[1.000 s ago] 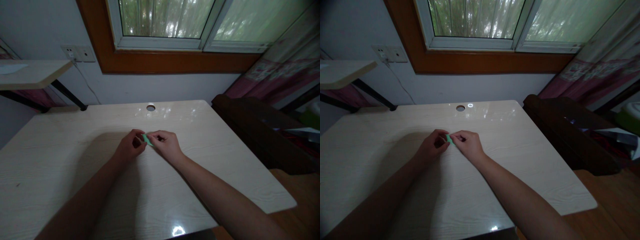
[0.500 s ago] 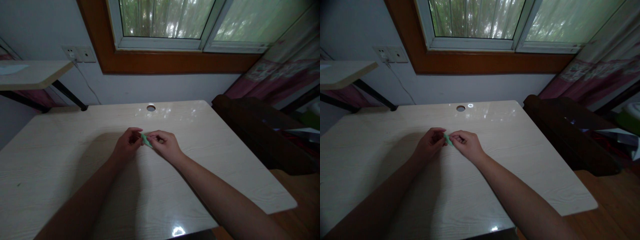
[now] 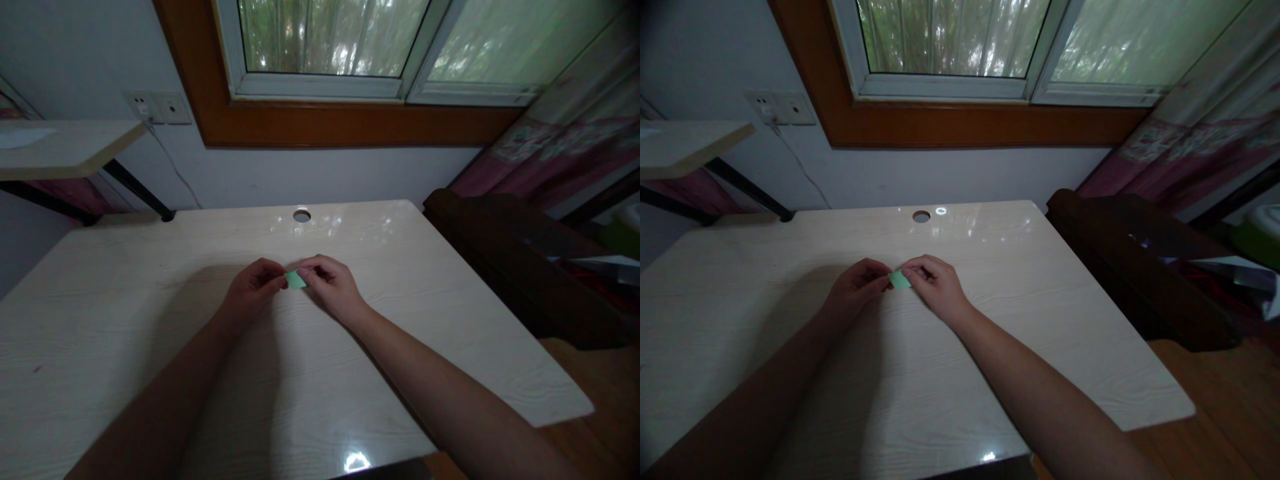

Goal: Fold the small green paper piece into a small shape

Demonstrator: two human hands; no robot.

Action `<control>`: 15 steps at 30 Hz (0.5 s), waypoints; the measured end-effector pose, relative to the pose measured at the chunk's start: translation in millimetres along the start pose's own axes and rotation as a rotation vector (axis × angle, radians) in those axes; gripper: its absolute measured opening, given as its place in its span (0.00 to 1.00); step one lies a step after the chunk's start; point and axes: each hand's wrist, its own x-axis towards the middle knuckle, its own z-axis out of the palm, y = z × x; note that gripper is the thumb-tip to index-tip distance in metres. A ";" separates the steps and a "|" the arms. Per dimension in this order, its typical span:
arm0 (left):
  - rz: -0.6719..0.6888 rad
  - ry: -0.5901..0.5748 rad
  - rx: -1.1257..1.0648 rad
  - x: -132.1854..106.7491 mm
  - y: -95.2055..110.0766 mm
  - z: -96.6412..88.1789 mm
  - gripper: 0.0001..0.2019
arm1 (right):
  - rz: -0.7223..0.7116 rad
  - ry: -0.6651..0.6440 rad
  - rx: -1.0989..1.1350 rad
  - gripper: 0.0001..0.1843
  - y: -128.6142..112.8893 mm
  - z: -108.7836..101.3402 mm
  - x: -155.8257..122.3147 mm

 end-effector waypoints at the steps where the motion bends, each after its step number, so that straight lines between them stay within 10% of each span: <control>1: 0.003 -0.003 0.000 -0.3 0.3 0.0 0.10 | -0.004 -0.004 -0.009 0.08 0.6 -0.3 0.1; 15: -0.029 0.006 0.068 1.3 1.1 0.6 0.08 | -0.147 0.014 -0.161 0.06 -9.0 -2.8 0.2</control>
